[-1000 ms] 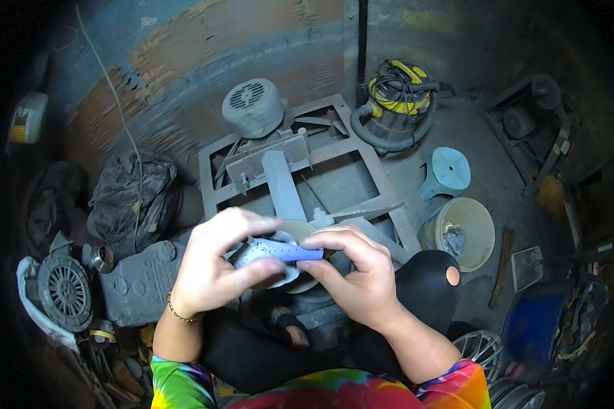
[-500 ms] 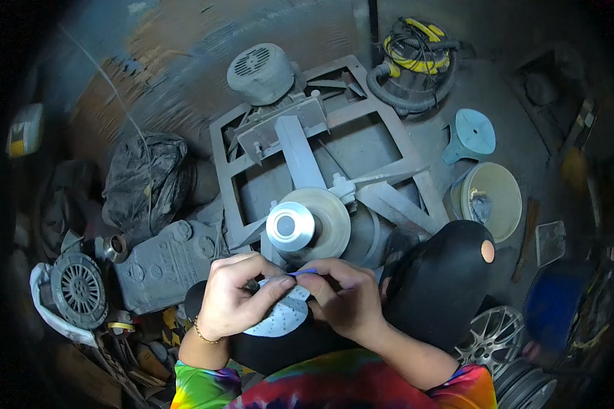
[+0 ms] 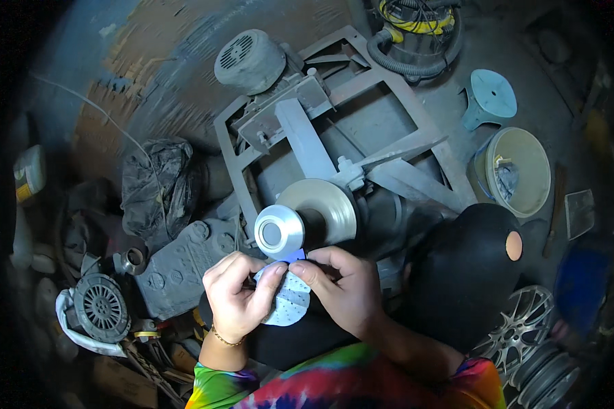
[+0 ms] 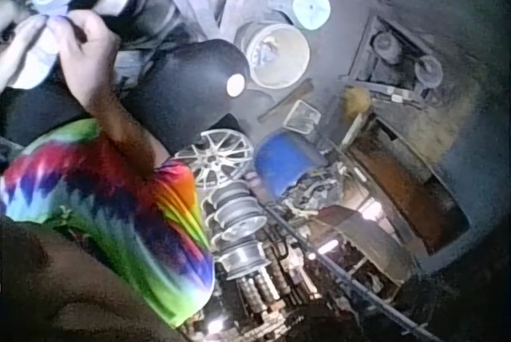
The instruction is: The person holds a piece of blue sandpaper against a rotating metal component mounted on a lathe. They apply the paper to different sections of the spinning part to sand or polish it.
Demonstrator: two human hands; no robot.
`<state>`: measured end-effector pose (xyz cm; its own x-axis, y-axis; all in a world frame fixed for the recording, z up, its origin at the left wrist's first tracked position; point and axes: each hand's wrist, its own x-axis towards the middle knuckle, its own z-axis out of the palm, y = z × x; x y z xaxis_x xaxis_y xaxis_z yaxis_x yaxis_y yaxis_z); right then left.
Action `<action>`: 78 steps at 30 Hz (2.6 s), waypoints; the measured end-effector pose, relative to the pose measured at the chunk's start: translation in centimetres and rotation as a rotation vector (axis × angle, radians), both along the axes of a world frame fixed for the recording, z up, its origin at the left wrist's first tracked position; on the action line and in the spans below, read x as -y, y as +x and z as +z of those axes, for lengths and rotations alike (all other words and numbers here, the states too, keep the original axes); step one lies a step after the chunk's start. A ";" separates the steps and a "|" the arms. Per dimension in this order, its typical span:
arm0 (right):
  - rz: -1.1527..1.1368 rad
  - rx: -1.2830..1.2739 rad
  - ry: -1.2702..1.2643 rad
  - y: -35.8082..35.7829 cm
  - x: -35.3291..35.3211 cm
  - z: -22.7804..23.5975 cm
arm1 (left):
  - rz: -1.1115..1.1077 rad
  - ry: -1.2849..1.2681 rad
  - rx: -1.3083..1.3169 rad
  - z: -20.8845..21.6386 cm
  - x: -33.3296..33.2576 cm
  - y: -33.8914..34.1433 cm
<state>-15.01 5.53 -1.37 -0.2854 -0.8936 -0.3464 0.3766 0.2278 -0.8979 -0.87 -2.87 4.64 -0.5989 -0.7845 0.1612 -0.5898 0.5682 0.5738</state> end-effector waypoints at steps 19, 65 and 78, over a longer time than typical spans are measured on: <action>-0.075 0.107 -0.086 0.7 1.0 -1.1 | 0.073 0.164 -0.023 -0.1 0.6 0.1; 0.036 -0.002 0.029 -0.6 1.4 0.4 | 0.064 0.170 -0.031 -0.6 0.7 0.5; -0.011 0.020 -0.015 -0.4 1.7 0.2 | 0.056 0.166 -0.057 -0.8 0.7 0.5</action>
